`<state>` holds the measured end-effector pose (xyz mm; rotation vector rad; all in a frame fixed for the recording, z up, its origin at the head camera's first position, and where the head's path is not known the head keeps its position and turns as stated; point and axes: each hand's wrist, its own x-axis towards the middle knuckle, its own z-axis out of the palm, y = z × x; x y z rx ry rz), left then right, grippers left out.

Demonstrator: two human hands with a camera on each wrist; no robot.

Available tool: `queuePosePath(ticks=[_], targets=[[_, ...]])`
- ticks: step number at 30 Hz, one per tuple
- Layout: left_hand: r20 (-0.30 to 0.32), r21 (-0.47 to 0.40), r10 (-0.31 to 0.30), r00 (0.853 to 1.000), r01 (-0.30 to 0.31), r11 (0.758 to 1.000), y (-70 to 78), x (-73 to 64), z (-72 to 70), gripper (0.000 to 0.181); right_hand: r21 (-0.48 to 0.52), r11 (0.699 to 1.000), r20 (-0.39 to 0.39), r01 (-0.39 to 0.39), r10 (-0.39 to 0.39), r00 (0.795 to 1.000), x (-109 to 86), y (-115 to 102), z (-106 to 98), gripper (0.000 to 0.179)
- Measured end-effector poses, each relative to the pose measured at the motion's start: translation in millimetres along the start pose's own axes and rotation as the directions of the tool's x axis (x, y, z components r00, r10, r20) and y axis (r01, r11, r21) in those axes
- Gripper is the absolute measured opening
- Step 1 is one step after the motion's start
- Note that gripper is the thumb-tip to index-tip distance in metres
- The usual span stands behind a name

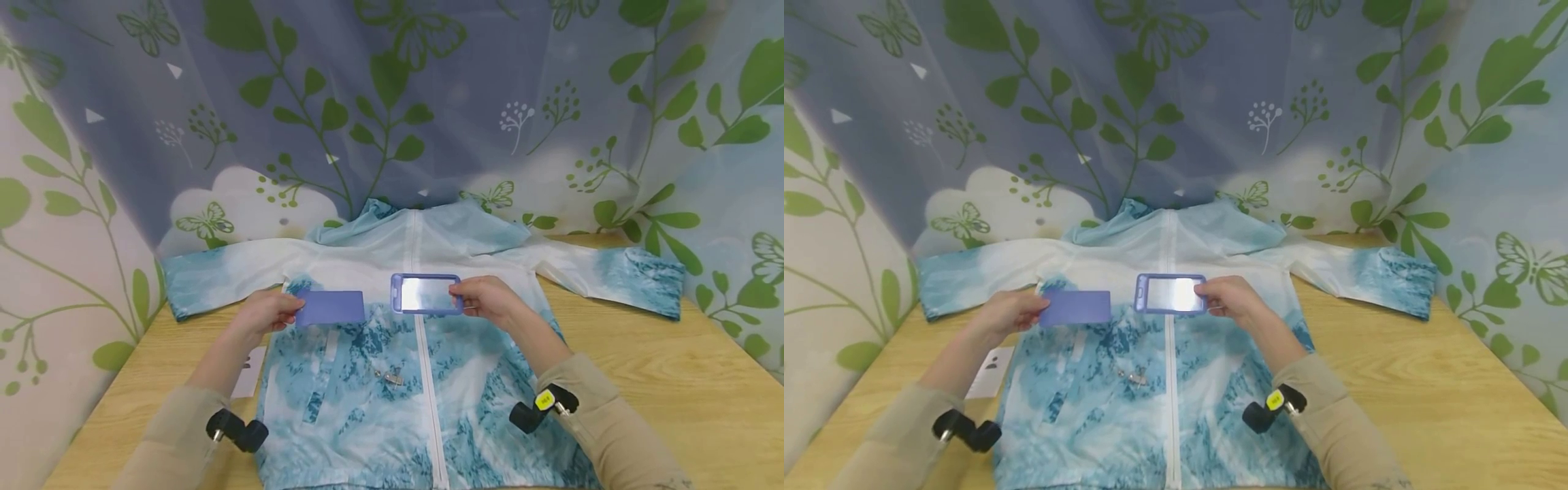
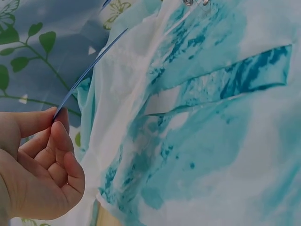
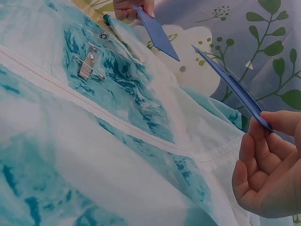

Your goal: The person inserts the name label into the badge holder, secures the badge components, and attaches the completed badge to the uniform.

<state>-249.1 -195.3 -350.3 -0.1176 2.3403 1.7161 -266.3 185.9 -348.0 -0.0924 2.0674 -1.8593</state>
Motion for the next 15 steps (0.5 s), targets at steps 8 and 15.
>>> queuePosePath(ticks=[8,15], targets=[[-0.008,0.060,-0.056,0.998,0.057,0.997,-9.7,-2.4,-1.3,0.027,0.014,1.000,-0.004,-0.009,0.009,1.000,1.3,3.0,-0.2,0.019],[-0.015,0.089,-0.089,0.996,0.090,0.992,-18.1,-1.8,-1.1,0.019,0.027,1.000,-0.006,-0.007,0.007,1.000,1.9,3.7,-0.3,0.019]])
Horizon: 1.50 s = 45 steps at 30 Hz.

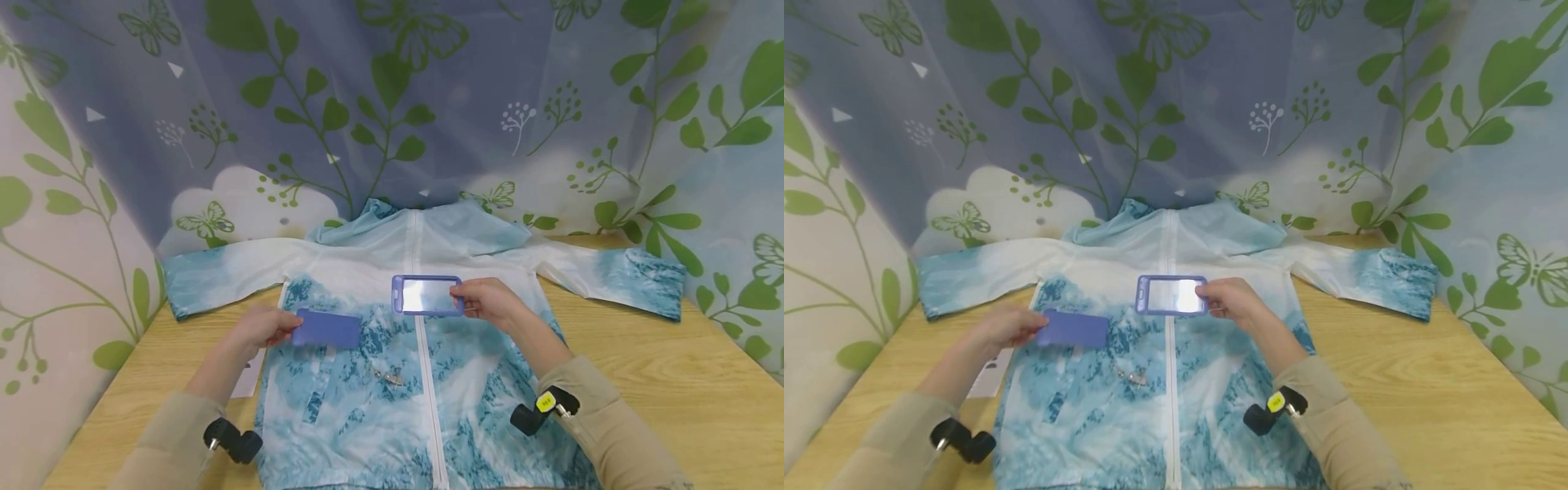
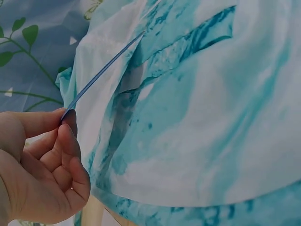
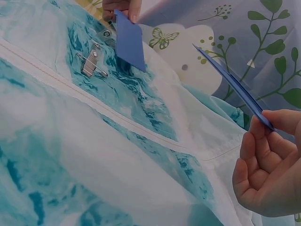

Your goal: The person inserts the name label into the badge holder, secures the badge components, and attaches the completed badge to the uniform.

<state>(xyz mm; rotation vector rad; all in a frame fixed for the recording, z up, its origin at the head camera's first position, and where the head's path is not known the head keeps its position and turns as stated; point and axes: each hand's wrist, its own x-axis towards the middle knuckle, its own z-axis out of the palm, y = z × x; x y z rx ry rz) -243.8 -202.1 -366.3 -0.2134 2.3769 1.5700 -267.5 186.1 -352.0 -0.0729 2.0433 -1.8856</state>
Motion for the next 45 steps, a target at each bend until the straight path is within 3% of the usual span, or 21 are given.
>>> queuePosePath(ticks=[8,15,27,36,42,45], targets=[[0.005,0.024,-0.020,1.000,0.020,0.999,-6.8,2.1,1.7,0.018,0.007,1.000,0.003,0.007,-0.007,1.000,-0.3,0.7,-0.5,0.019],[-0.052,0.095,-0.051,0.997,0.056,0.994,-9.1,1.2,3.3,0.018,0.007,1.000,-0.016,-0.004,0.004,1.000,0.8,1.7,-1.4,0.019],[-0.094,0.180,-0.007,0.996,0.024,0.983,-12.8,2.5,2.6,0.020,-0.007,1.000,-0.015,-0.013,0.013,1.000,-1.0,0.2,0.3,0.018],[-0.096,0.208,0.013,0.995,0.008,0.978,-12.8,0.8,-8.5,0.030,-0.002,1.000,-0.005,0.001,-0.001,1.000,-2.2,1.0,0.3,0.018],[-0.040,0.148,0.039,0.998,-0.033,0.988,-13.3,-2.2,-22.6,0.042,0.002,1.000,-0.004,-0.007,0.007,1.000,-1.1,0.7,-0.5,0.017],[-0.042,0.143,0.043,0.998,-0.036,0.989,-15.5,-4.6,-29.9,0.045,0.002,1.000,-0.003,-0.008,0.008,1.000,-0.7,0.3,0.2,0.017]])
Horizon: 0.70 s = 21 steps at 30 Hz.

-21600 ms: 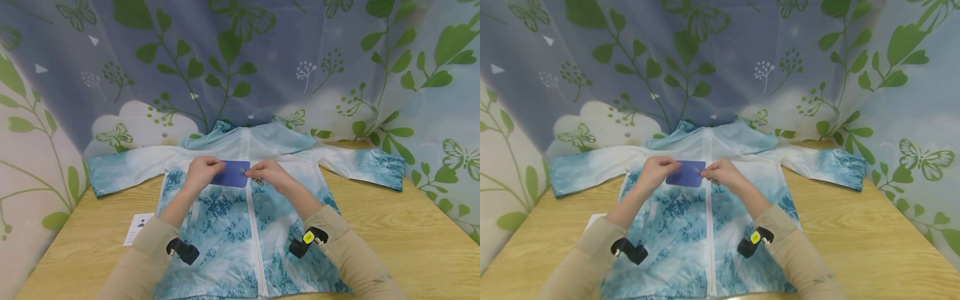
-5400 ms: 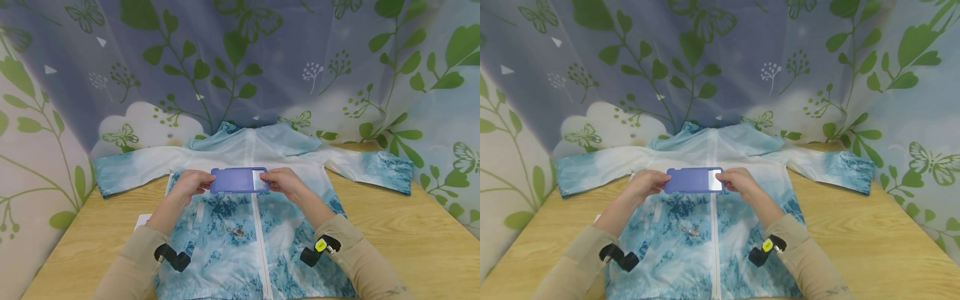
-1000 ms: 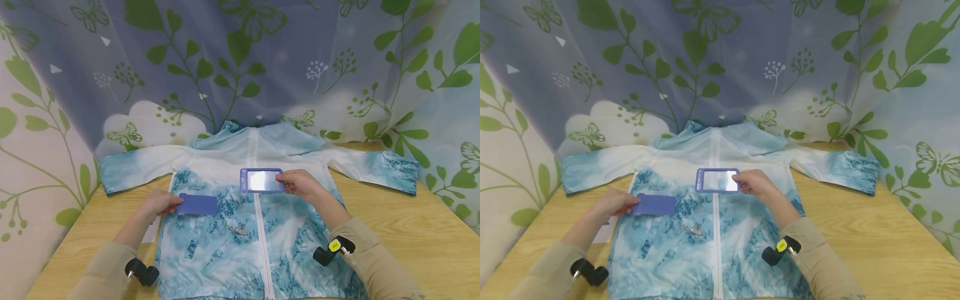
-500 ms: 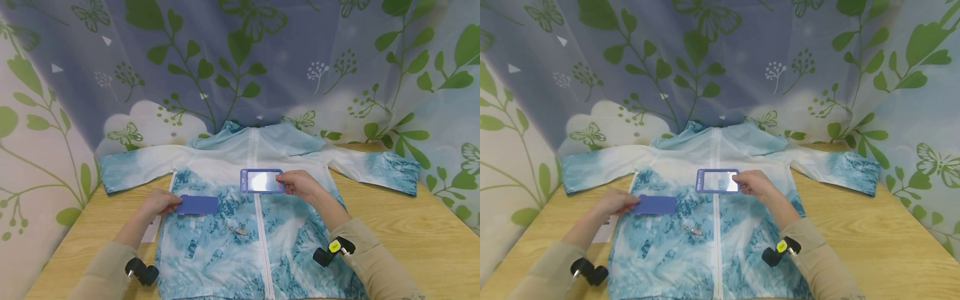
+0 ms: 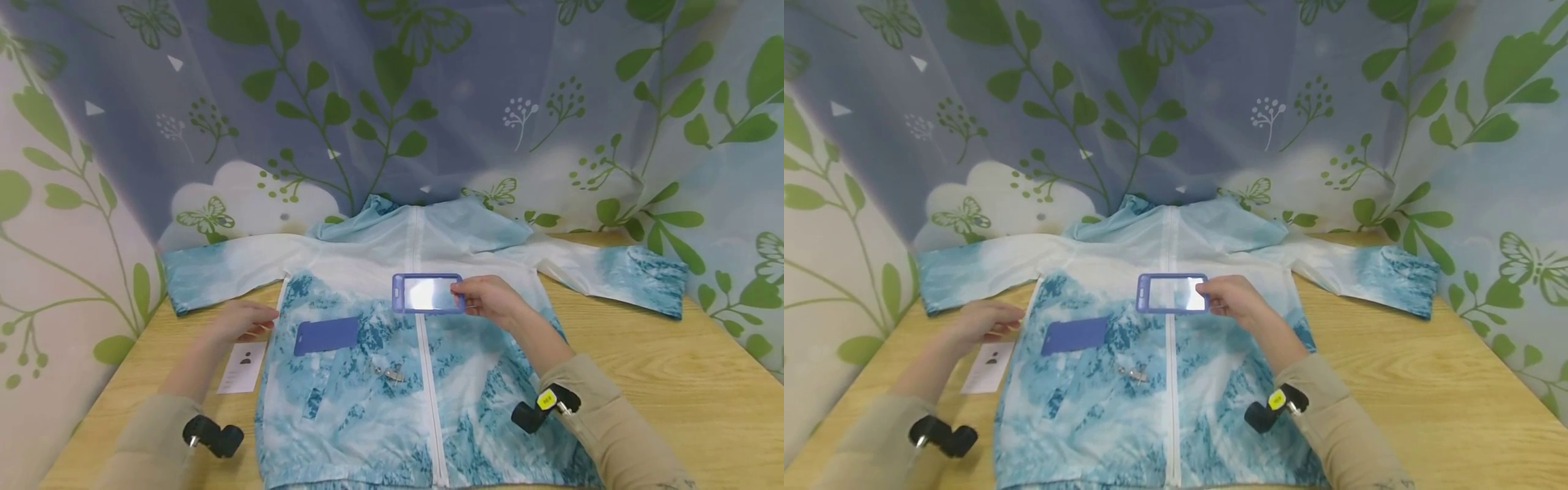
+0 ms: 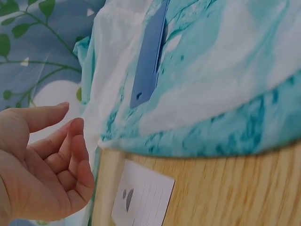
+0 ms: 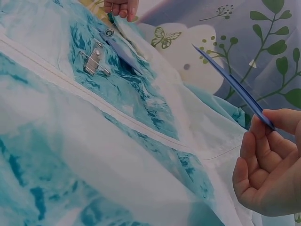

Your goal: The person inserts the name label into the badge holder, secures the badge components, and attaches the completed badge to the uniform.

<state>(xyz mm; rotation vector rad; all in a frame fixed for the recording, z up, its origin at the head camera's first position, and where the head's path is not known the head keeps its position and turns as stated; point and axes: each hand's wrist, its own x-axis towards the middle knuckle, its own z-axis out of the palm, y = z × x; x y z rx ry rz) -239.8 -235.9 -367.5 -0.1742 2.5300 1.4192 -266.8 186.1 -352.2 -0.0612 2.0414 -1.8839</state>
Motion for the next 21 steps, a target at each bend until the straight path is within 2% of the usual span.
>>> queuePosePath(ticks=[8,14,21], targets=[[-0.028,0.010,-0.010,1.000,0.010,1.000,-17.1,-5.7,-19.0,0.048,-0.019,1.000,0.004,0.018,-0.017,1.000,0.4,-0.6,-0.1,0.017],[-0.058,0.090,-0.043,0.997,0.048,0.995,-36.0,-10.5,-35.6,0.048,-0.016,1.000,0.006,0.015,-0.015,1.000,1.6,-0.6,-1.0,0.018],[-0.059,0.109,-0.054,0.997,0.060,0.992,-46.2,-16.6,-42.8,0.046,-0.012,1.000,0.015,0.028,-0.028,1.000,1.1,-0.3,1.1,0.019]])
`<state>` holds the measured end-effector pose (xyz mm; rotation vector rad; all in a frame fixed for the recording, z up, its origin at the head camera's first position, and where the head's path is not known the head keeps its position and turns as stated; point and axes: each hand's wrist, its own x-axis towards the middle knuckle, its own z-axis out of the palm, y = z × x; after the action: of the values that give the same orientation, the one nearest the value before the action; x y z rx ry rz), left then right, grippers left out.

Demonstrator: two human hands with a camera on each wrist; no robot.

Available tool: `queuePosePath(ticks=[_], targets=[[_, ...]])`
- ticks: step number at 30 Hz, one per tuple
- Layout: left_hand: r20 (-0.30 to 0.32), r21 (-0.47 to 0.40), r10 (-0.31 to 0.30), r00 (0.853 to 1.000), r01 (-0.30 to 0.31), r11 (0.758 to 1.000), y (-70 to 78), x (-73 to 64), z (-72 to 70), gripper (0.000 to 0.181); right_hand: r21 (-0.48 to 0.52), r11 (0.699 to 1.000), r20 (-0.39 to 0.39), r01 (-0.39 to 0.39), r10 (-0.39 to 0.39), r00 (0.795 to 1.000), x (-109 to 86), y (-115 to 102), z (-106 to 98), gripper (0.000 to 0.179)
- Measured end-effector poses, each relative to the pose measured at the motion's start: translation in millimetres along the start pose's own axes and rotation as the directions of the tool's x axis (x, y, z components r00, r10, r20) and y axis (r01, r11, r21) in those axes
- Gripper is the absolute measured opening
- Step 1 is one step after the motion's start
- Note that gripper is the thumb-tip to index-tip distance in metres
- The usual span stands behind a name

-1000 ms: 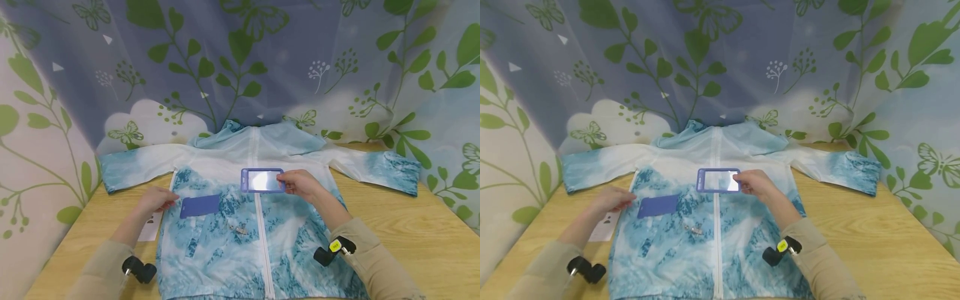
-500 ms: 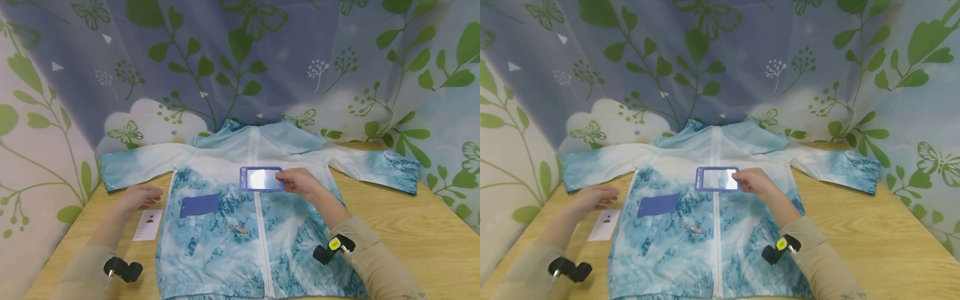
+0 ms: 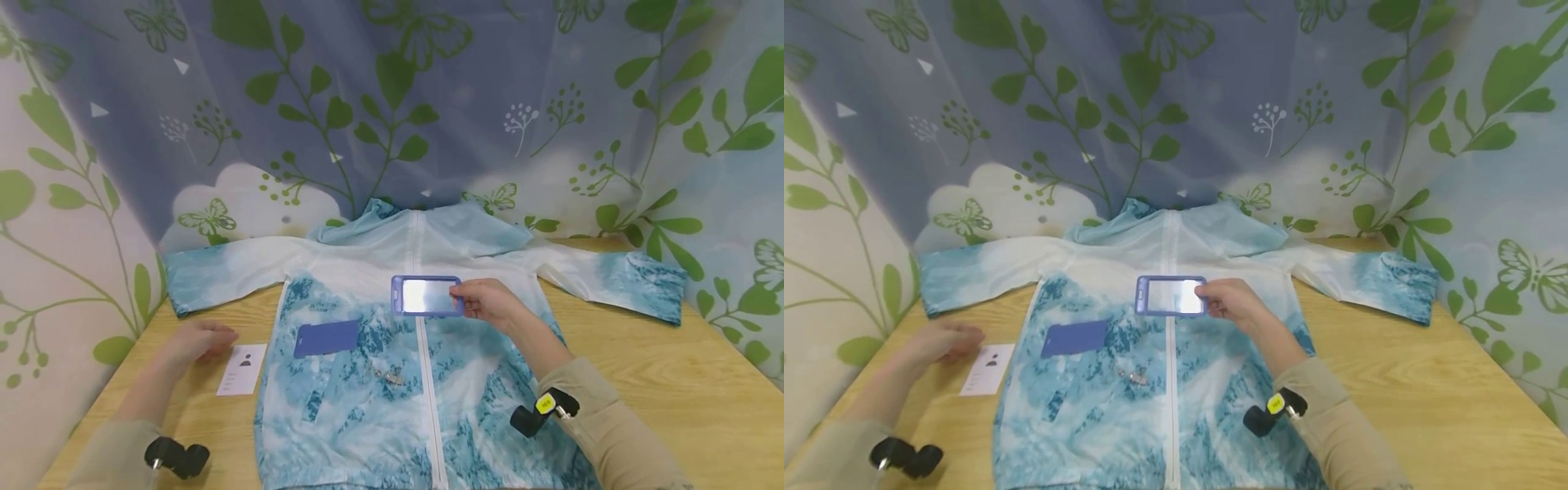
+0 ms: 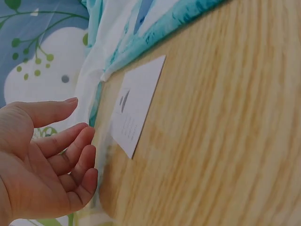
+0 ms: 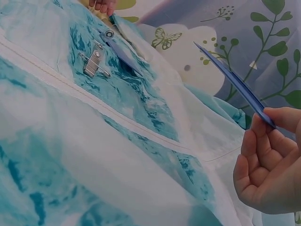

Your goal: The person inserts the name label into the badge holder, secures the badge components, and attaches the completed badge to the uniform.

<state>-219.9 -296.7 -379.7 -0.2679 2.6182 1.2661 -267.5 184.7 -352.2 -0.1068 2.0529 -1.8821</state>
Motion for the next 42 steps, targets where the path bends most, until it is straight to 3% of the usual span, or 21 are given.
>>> queuePosePath(ticks=[12,17,23,35,42], targets=[[0.009,0.101,-0.046,0.999,0.045,0.994,2.3,-2.3,3.6,0.051,0.002,1.000,0.017,0.029,-0.029,0.999,-0.6,2.4,-3.3,0.021],[0.015,0.167,-0.051,0.999,0.048,0.985,2.6,0.3,3.1,0.046,0.009,0.999,0.032,0.039,-0.040,0.999,0.2,5.0,-4.2,0.021],[0.017,0.186,-0.066,0.998,0.062,0.981,1.3,1.6,4.2,0.042,0.016,0.999,0.020,0.042,-0.042,0.999,0.7,6.2,-4.2,0.020],[0.067,0.275,0.026,0.997,-0.044,0.960,3.0,-0.2,12.7,0.053,0.018,0.999,0.045,0.048,-0.048,0.998,-0.1,8.7,-2.7,0.020],[0.052,0.265,0.011,0.999,-0.024,0.964,3.8,-1.6,14.2,0.043,0.011,0.998,0.057,0.055,-0.056,0.997,1.1,8.0,1.4,0.020]])
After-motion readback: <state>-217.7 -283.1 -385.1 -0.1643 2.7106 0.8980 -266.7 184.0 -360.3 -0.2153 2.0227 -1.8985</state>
